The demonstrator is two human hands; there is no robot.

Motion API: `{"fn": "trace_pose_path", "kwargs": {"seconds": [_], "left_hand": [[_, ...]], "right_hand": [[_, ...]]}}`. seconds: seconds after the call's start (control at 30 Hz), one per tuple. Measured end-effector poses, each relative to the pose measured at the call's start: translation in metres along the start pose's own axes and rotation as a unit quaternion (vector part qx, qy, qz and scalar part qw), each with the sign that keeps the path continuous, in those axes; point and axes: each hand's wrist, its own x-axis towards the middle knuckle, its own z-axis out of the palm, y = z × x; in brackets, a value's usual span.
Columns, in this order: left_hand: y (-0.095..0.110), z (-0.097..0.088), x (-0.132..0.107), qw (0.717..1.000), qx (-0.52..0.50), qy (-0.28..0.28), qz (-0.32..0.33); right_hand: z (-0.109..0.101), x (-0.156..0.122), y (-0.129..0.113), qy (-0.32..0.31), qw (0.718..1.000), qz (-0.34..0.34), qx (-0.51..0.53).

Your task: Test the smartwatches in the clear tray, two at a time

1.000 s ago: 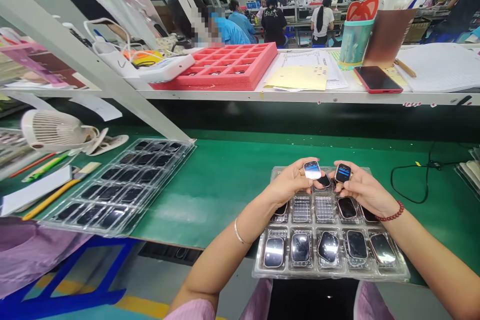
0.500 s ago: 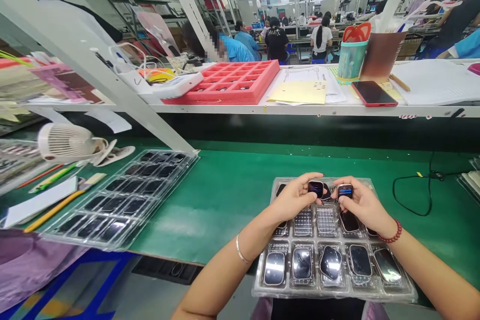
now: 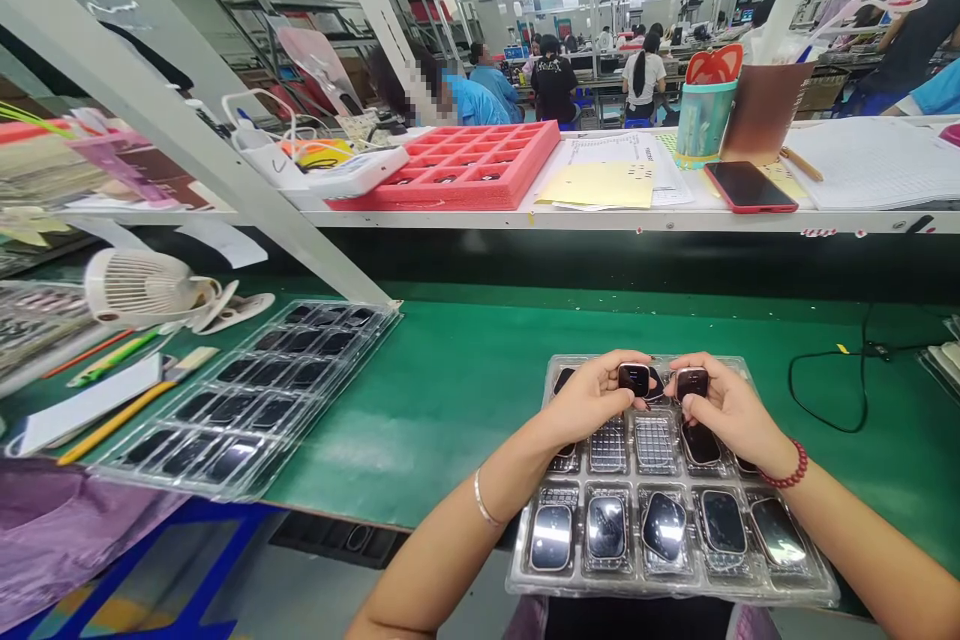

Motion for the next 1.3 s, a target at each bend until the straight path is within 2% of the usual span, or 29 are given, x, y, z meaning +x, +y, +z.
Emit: {"fn": "trace_pose_path", "kwargs": {"seconds": [0.17,0.47,0.7,1.3], "left_hand": [[-0.0004,0.0,0.0001,1.0,0.007,-0.001,0.0],[-0.0045,-0.0027,0.003,0.999,0.051,0.005,-0.017],[-0.001,-0.0006,0.0001,1.0,0.022,0.005,-0.005],[0.001,0.0,-0.0004,0.999,0.047,0.019,0.002]], "right_hand": [[-0.0007,-0.0003,0.0032,0.009,1.0,0.0,-0.023],[0.0001,-0.0024,0.0042,-0.014,0.999,-0.008,-0.042],[-0.0011,-0.0006,0.0068,0.006,0.999,0.01,-0.047],[-0.0018,-0.0016,0.0064,-0.007,0.998,-0.006,-0.059]]}}
